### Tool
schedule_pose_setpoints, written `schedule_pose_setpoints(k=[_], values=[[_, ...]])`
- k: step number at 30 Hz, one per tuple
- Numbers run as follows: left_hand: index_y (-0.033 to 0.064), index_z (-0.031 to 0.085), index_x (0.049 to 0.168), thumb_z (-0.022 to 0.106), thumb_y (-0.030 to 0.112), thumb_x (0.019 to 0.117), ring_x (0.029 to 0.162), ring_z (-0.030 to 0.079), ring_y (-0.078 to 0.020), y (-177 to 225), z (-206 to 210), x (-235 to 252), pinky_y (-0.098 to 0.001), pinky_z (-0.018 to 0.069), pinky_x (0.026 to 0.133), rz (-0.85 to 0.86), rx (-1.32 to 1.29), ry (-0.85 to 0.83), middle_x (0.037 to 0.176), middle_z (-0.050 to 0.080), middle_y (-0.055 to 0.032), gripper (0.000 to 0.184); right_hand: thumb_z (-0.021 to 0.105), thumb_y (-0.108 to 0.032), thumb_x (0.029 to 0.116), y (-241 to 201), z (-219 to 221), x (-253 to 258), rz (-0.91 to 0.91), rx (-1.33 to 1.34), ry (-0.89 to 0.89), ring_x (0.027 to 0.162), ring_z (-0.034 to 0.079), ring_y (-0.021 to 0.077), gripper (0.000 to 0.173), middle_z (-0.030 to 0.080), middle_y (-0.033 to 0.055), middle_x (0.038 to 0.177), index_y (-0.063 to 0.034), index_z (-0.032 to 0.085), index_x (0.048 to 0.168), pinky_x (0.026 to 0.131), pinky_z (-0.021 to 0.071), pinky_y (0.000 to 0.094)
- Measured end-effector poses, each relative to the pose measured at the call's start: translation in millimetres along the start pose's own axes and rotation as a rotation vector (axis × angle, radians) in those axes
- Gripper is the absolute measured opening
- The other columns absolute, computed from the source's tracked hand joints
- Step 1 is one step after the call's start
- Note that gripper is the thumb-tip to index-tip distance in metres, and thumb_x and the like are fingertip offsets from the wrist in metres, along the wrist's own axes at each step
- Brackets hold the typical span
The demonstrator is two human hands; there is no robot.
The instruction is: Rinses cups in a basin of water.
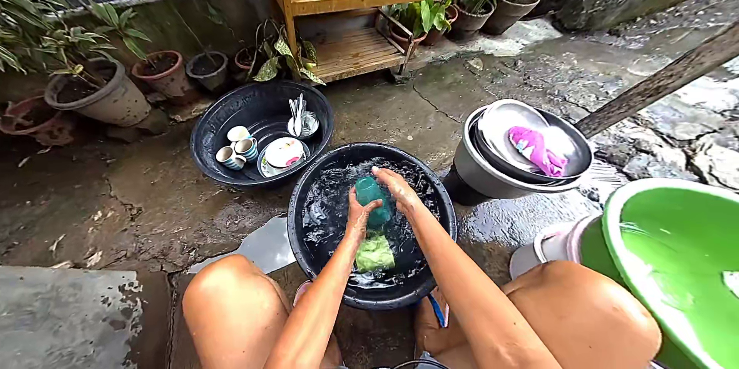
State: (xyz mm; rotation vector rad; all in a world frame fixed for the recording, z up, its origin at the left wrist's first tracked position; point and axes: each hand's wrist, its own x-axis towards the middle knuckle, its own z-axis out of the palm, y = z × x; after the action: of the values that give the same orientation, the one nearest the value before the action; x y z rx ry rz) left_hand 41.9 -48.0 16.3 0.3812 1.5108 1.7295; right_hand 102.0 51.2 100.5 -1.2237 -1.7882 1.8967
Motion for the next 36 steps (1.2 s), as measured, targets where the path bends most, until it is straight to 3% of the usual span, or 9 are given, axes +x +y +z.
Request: schedule_pose_setpoints(k=[5,10,13,17,20,25,28,31,36], values=[[-0.0088,0.024,0.153,0.080,-0.002,0.0750,0.133,0.053,-0.0314,5,11,-17,-0.0409,0.0452,0.111,0.159,0.128,-0.049,0.146,0.046,-0.0321,0.097,0.068,-0.020,0.0989,7,-1,-10,0.058,-0.029,-0.151,0.108,0.063,0.0260,0.047,0.062,0.0222,0.126,0.0007,0.054,0.138,0.095,0.0519,0.0431],[-0.0066,0.029,0.153,0.080,0.003,0.0772,0.129,0.056,-0.0267,12,6,-26,-0.0371,0.0474,0.109,0.163,0.154,-0.101,0.145,0.050,-0.0281,0.092,0.043,-0.039,0.1106,13,-6,-13,-0.061,-0.374,0.010,0.113,0.063,0.0358,0.052,0.067,0.0263,0.119,0.0050,0.069,0.119,0.101,0.0457,0.0546],[-0.0061,0.030,0.154,0.080,0.003,0.0791,0.132,0.055,-0.0286,24,7,-26,-0.0389,0.0462,0.111,0.147,0.225,-0.114,0.147,0.049,-0.0282,0.091,0.038,-0.039,0.1117,8,-6,-14,-0.046,-0.389,0.045,0.115,0.063,0.0368,0.053,0.066,0.0273,0.120,0.0048,0.068,0.121,0.100,0.0462,0.0544],[-0.0056,0.036,0.151,0.084,0.008,0.0766,0.137,0.050,-0.0322,39,-1,-13,-0.0424,0.0417,0.115,0.229,0.336,-0.128,0.149,0.047,-0.0292,0.090,0.049,-0.024,0.1080,0,-13,-21,-0.180,-0.193,-0.180,0.115,0.063,0.0308,0.044,0.060,0.0260,0.131,-0.0007,0.046,0.145,0.098,0.0520,0.0463],[-0.0049,0.037,0.150,0.084,0.008,0.0783,0.134,0.053,-0.0305,56,-2,-11,-0.0414,0.0439,0.114,0.284,0.335,-0.187,0.147,0.048,-0.0287,0.086,0.063,-0.026,0.0997,-13,-28,-26,-0.260,-0.210,-0.297,0.114,0.065,0.0299,0.061,0.060,0.0251,0.132,-0.0025,0.040,0.150,0.098,0.0544,0.0459],[-0.0081,0.032,0.151,0.083,0.007,0.0786,0.127,0.060,-0.0279,74,4,-25,-0.0397,0.0493,0.109,0.383,0.378,-0.154,0.140,0.055,-0.0291,0.091,0.080,-0.035,0.0896,-47,-31,-49,-0.424,-0.575,-0.176,0.109,0.068,0.0352,0.066,0.070,0.0239,0.116,-0.0019,0.054,0.141,0.099,0.0522,0.0551],[-0.0076,0.015,0.159,0.090,0.022,0.0713,0.147,0.041,-0.0308,64,8,-27,-0.0413,0.0376,0.119,0.544,0.542,-0.202,0.160,0.032,-0.0303,0.119,0.078,-0.039,0.0899,-75,-45,-78,-0.439,-0.870,-0.182,0.112,0.066,0.0401,0.065,0.068,0.0241,0.119,-0.0026,0.056,0.140,0.096,0.0500,0.0609],[-0.0125,0.004,0.159,0.084,0.038,0.0739,0.153,0.021,-0.0495,48,9,-28,-0.0580,0.0215,0.124,0.538,0.896,-0.348,0.163,0.015,-0.0386,0.127,0.077,-0.036,0.0916,-100,-104,-116,-0.472,-0.844,0.035,0.105,0.068,0.0397,0.058,0.069,0.0240,0.113,-0.0014,0.058,0.135,0.088,0.0530,0.0600],[0.0047,0.010,0.165,0.091,0.024,0.0775,0.141,0.034,-0.0605,22,11,-36,-0.0775,0.0294,0.110,0.008,1.422,-0.597,0.157,0.032,-0.0370,0.120,0.076,-0.038,0.0912,-95,-276,-212,-0.255,-0.802,0.764,0.112,0.066,0.0419,0.062,0.067,0.0257,0.122,-0.0014,0.058,0.138,0.095,0.0509,0.0627]])
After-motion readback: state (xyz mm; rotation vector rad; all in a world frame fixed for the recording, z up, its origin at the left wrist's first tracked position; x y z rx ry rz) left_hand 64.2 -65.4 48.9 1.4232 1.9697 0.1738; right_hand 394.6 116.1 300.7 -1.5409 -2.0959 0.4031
